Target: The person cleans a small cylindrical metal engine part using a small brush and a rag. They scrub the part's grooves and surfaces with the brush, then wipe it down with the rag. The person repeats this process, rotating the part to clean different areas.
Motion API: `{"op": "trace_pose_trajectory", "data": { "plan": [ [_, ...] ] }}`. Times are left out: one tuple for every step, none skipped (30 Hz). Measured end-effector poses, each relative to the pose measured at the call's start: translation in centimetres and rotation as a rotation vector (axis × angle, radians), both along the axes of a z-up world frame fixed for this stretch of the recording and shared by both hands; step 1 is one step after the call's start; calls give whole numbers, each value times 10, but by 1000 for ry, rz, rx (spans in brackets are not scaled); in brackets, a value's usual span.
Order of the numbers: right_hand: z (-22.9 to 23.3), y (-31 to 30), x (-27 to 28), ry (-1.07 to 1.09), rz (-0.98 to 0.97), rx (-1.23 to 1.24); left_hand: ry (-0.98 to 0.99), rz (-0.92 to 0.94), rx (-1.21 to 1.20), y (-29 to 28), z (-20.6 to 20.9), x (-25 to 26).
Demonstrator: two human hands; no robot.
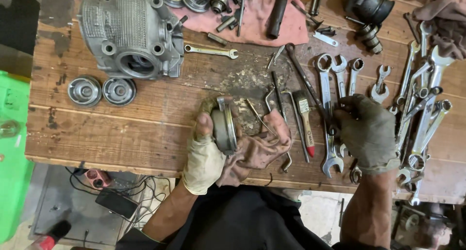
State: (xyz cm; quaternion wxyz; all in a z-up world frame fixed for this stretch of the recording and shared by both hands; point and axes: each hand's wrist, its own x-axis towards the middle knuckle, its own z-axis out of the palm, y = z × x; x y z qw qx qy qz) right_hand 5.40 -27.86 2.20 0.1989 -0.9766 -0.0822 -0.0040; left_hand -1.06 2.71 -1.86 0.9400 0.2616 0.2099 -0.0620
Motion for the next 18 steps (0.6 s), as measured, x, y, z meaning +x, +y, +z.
{"op": "trace_pose_trajectory", "data": {
  "plan": [
    [6,2,-5,-24,-8,71,4,4,72,-1,-8,0],
    [13,4,-8,-49,-14,141,6,10,144,-2,-15,0],
    [19,14,-15,-44,-11,142,12,12,144,-4,-12,1],
    [25,24,-23,-68,-74,338,-50,20,234,-5,-9,2],
    [31,33,-30,-91,-138,535,-113,27,323,-7,-6,4],
    [32,45,-36,-88,-143,536,-110,23,325,-9,-4,3],
    [33,57,-42,-17,-75,893,-107,23,381,-10,-2,3],
    [35,69,-48,57,-4,1249,-107,22,437,-11,0,3],
    [36,87,-50,54,-11,1251,-106,16,439,-17,-15,3],
    [38,105,-53,80,24,1338,-139,127,454,-23,-30,2],
    [41,124,-55,106,58,1426,-172,239,467,-28,-46,1],
    [37,134,-57,105,57,1428,-172,238,469,-27,-32,1],
    [33,145,-59,108,18,1368,-179,201,456,-26,-19,2],
    [30,156,-61,112,-19,1306,-185,166,441,-25,-5,3],
    [28,158,-61,112,-19,1306,-185,166,441,-24,-3,3],
    [27,160,-61,162,-12,1210,-181,139,502,-23,0,3],
    [26,163,-60,211,-4,1114,-177,111,563,-21,2,2],
    [26,165,-61,215,-1,1112,-174,116,562,-20,2,2]
  ]
}}
